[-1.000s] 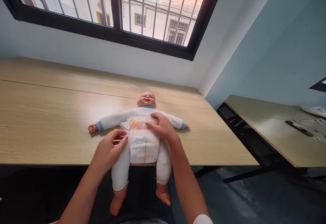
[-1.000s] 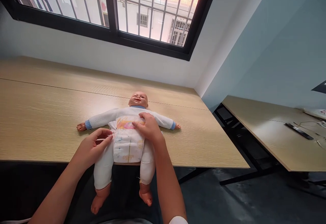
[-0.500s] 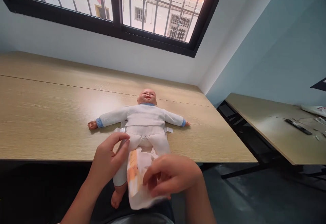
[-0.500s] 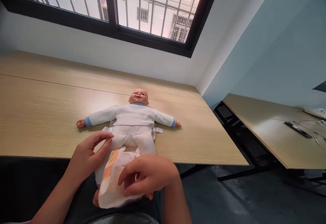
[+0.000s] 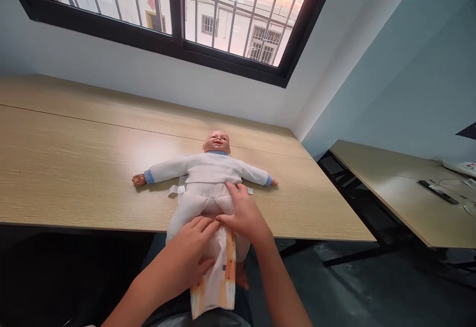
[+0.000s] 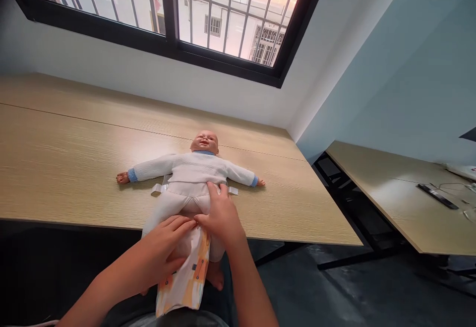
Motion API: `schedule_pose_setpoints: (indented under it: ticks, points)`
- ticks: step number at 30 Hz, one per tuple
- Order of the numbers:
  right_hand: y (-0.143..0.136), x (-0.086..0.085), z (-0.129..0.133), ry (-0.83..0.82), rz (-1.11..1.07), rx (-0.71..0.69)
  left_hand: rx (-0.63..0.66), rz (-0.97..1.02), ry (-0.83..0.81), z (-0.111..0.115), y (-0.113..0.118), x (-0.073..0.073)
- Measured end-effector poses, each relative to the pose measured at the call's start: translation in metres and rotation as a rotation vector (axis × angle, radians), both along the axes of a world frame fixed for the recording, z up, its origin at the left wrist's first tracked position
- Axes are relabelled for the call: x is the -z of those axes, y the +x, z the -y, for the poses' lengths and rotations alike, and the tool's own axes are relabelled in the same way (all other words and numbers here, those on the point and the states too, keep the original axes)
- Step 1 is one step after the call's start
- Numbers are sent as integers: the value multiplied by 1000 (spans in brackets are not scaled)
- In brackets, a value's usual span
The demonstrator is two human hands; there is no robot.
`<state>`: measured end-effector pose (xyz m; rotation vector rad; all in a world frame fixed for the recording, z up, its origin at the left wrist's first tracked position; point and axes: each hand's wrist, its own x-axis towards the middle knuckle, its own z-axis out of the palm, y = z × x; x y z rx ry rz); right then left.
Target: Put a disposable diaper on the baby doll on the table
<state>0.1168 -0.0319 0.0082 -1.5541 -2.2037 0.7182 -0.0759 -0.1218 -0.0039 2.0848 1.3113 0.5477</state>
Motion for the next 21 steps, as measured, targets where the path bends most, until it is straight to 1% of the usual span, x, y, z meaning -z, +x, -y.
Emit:
schedule_pose_setpoints:
  ticks: [3,5,8,10,12,15,17,19,21]
  points:
    - [-16,6,5,90,152,90,8,-14,-23,-3,4,2]
    - [-21,7,3,130,201,121,16,-15,-48,-8,6,3]
    - [-21,0,-6,152,223,112,59,-47,-55,-14,8,4]
    - [-19,-8,-14,191,243,104,88,-119,-35,-17,11,4]
    - [-19,-16,-25,235,261,92,87,-202,-1,-16,15,3]
    - [-21,-26,-44,250,252,47,90,-283,12,-9,21,3]
    - [-22,-32,-58,235,230,12,117,-303,-8,0,22,7]
    - [-20,-38,-73,225,204,-20,126,-280,-35,11,22,15]
    - [-18,-43,-88,222,176,-47,111,-230,-35,24,23,28]
